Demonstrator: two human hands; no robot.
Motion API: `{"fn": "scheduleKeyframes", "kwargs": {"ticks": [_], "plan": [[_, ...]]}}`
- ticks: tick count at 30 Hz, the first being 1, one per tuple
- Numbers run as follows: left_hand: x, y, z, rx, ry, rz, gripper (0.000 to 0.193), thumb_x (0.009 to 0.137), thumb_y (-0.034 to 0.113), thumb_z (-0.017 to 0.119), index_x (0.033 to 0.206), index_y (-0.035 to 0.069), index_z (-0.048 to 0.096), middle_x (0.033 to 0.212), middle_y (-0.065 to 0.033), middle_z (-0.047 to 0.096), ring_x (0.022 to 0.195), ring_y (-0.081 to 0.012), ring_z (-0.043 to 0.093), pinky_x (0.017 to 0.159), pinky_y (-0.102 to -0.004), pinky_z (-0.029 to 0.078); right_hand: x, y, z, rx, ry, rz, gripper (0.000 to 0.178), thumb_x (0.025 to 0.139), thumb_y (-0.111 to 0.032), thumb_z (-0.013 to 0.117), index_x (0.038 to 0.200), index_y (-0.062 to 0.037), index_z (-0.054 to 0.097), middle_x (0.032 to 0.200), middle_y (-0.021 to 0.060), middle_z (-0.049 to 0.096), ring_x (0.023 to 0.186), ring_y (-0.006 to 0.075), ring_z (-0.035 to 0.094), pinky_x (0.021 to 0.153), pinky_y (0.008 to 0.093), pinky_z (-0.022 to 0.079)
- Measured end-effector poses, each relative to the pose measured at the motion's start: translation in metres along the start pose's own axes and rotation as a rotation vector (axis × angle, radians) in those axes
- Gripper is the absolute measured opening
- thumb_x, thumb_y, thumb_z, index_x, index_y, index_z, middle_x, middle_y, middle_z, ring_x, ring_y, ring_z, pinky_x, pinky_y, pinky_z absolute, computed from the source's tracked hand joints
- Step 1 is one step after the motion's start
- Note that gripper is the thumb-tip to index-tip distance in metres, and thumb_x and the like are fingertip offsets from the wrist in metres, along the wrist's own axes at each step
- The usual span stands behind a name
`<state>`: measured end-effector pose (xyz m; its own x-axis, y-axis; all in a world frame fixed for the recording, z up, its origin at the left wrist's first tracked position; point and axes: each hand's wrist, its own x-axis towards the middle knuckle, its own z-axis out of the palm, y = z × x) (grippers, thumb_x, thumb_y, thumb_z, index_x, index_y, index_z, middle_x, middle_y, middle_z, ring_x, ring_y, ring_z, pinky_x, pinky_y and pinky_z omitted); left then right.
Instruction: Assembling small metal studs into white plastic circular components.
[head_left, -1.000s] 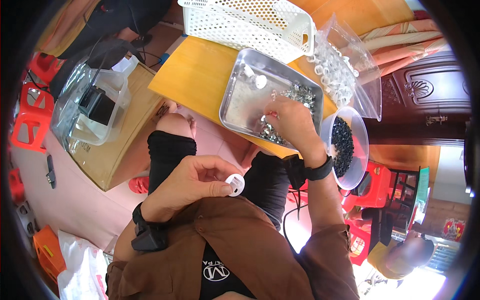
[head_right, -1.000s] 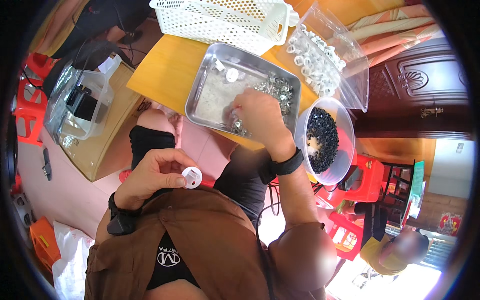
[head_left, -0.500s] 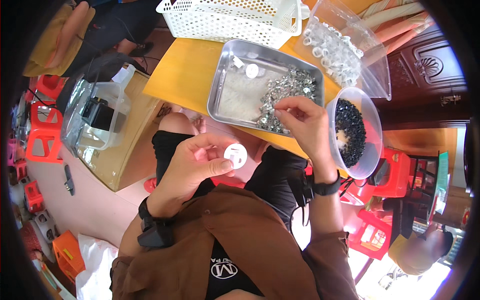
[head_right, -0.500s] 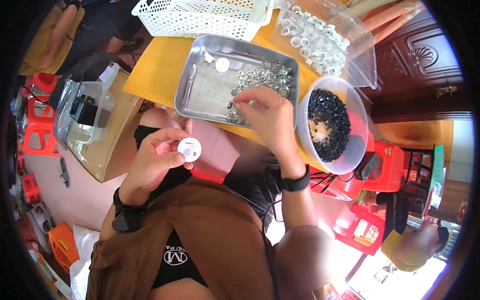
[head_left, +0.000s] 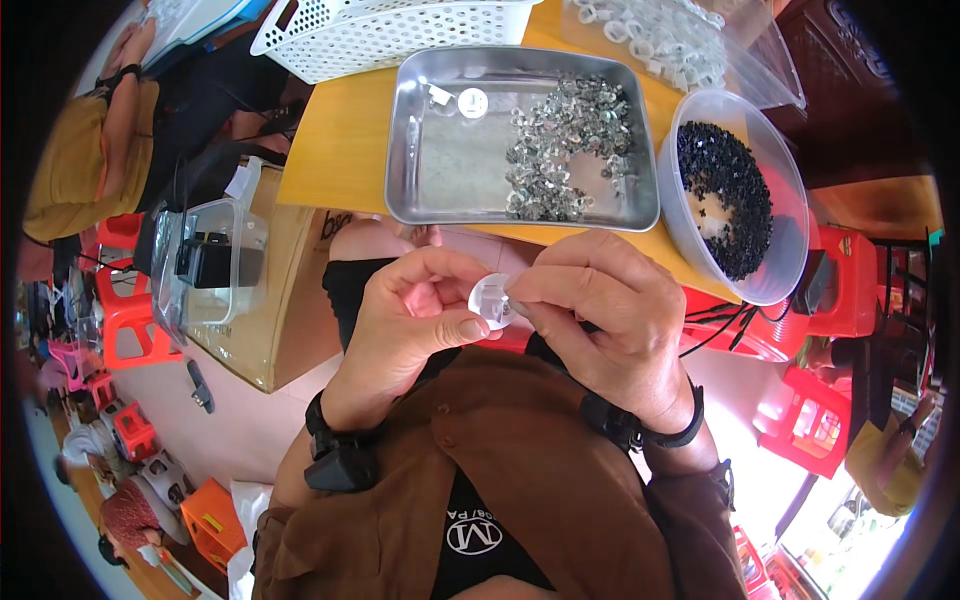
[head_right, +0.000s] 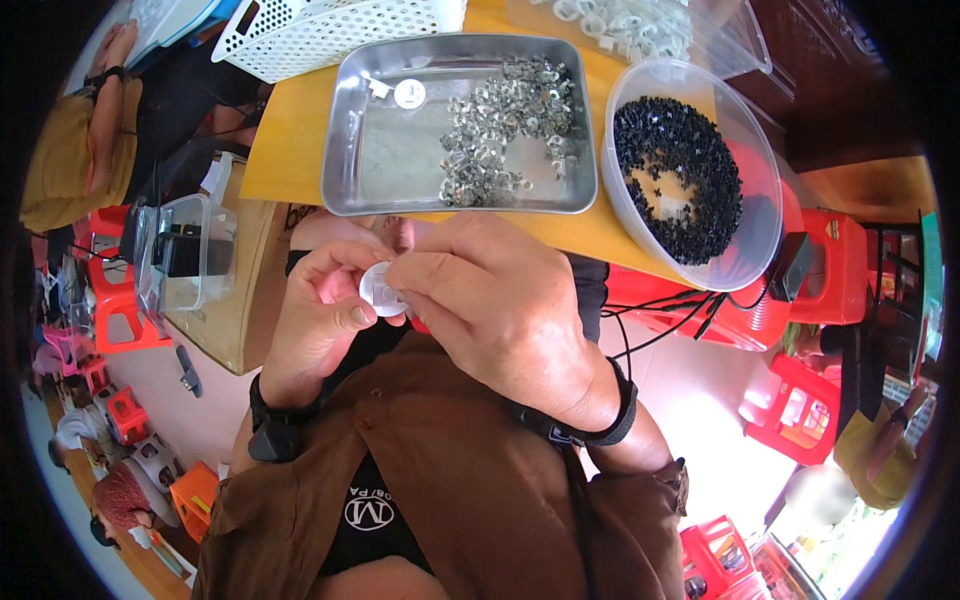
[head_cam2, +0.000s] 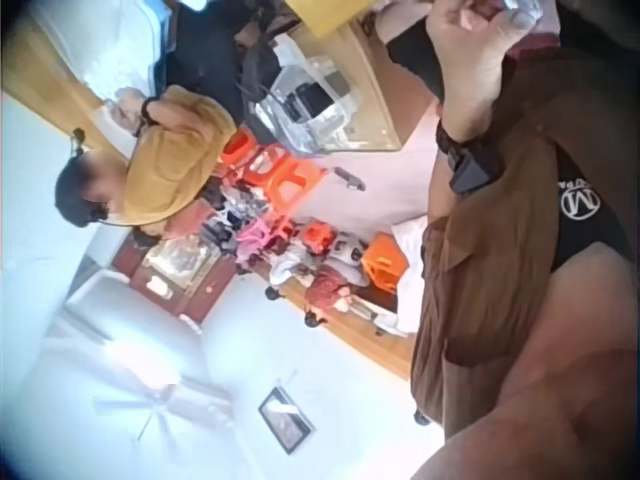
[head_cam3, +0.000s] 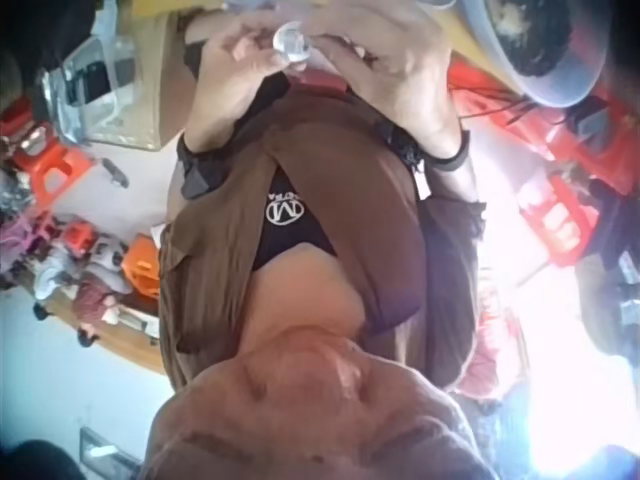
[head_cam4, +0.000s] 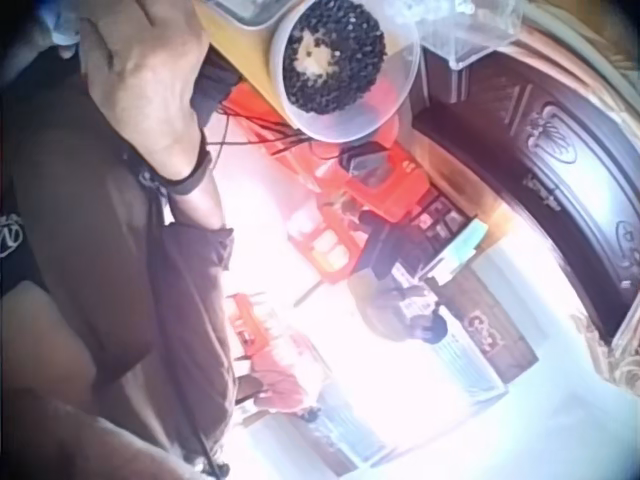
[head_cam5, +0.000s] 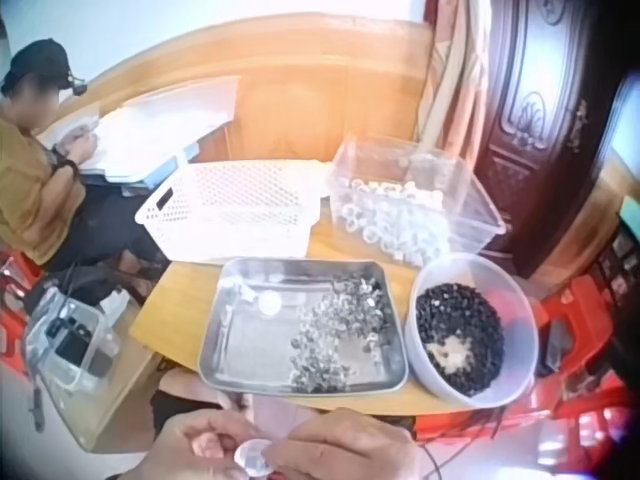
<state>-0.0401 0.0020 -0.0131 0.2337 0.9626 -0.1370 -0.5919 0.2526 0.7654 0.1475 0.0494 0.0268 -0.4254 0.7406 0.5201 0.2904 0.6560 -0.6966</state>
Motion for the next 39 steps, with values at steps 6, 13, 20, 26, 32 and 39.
{"fn": "scheduleKeyframes", "kwargs": {"ticks": [6, 13, 20, 26, 32, 39], "plan": [[0.001, 0.001, 0.003, -0.022, -0.023, -0.019, 0.033, 0.076, -0.005, 0.070, 0.105, -0.005, 0.056, 0.102, -0.0138, 0.061, 0.094, -0.0212, 0.063, 0.078, -0.0313, 0.056, -0.003, 0.001, 0.001, 0.029, -0.005, -0.056, 0.022, 0.063, -0.001, 0.072, 0.082, -0.0113, 0.067, 0.075, 0.0020, 0.058, 0.068, 0.0198, 0.060, 0.056, 0.0298, 0.050], [0.001, 0.005, 0.007, 0.118, -0.067, -0.064, 0.031, 0.079, -0.003, 0.068, 0.108, -0.006, 0.056, 0.101, -0.0137, 0.062, 0.093, -0.0213, 0.063, 0.078, -0.0301, 0.054, -0.007, 0.002, -0.002, -0.084, -0.020, -0.111, 0.021, 0.061, -0.003, 0.070, 0.080, -0.0114, 0.065, 0.076, 0.0006, 0.057, 0.068, 0.0193, 0.059, 0.055, 0.0295, 0.049], [-0.002, 0.004, 0.013, 0.110, -0.036, -0.082, 0.034, 0.082, -0.004, 0.064, 0.114, -0.006, 0.055, 0.108, -0.0143, 0.060, 0.096, -0.0211, 0.062, 0.084, -0.0321, 0.054, -0.015, 0.005, 0.003, -0.132, 0.013, -0.137, 0.029, 0.059, 0.004, 0.072, 0.085, -0.0064, 0.067, 0.078, 0.0037, 0.056, 0.067, 0.0200, 0.058, 0.054, 0.0300, 0.047], [-0.001, 0.001, 0.014, 0.118, -0.042, -0.056, 0.036, 0.080, -0.005, 0.065, 0.114, -0.007, 0.053, 0.106, -0.0138, 0.060, 0.096, -0.0206, 0.062, 0.085, -0.0323, 0.053, -0.019, 0.000, 0.000, -0.155, 0.005, -0.053, 0.023, 0.063, 0.003, 0.072, 0.083, -0.0058, 0.067, 0.079, 0.0054, 0.059, 0.066, 0.0205, 0.059, 0.057, 0.0303, 0.048], [0.002, -0.001, 0.018, 0.197, -0.083, -0.010, 0.035, 0.080, -0.006, 0.066, 0.113, -0.007, 0.054, 0.105, -0.0130, 0.060, 0.096, -0.0208, 0.062, 0.086, -0.0326, 0.053, -0.024, 0.000, 0.002, -0.106, 0.085, 0.038, 0.020, 0.064, -0.002, 0.071, 0.082, -0.0076, 0.064, 0.078, 0.0057, 0.060, 0.068, 0.0227, 0.061, 0.056, 0.0316, 0.050], [0.004, -0.006, 0.018, 0.255, -0.081, 0.062, 0.032, 0.080, -0.008, 0.064, 0.111, -0.008, 0.056, 0.106, -0.0119, 0.057, 0.096, -0.0210, 0.061, 0.087, -0.0328, 0.053, -0.028, 0.003, 0.002, -0.086, 0.100, 0.013, 0.020, 0.063, -0.002, 0.072, 0.081, -0.0072, 0.064, 0.074, 0.0051, 0.058, 0.066, 0.0226, 0.060, 0.055, 0.0323, 0.049]]}}
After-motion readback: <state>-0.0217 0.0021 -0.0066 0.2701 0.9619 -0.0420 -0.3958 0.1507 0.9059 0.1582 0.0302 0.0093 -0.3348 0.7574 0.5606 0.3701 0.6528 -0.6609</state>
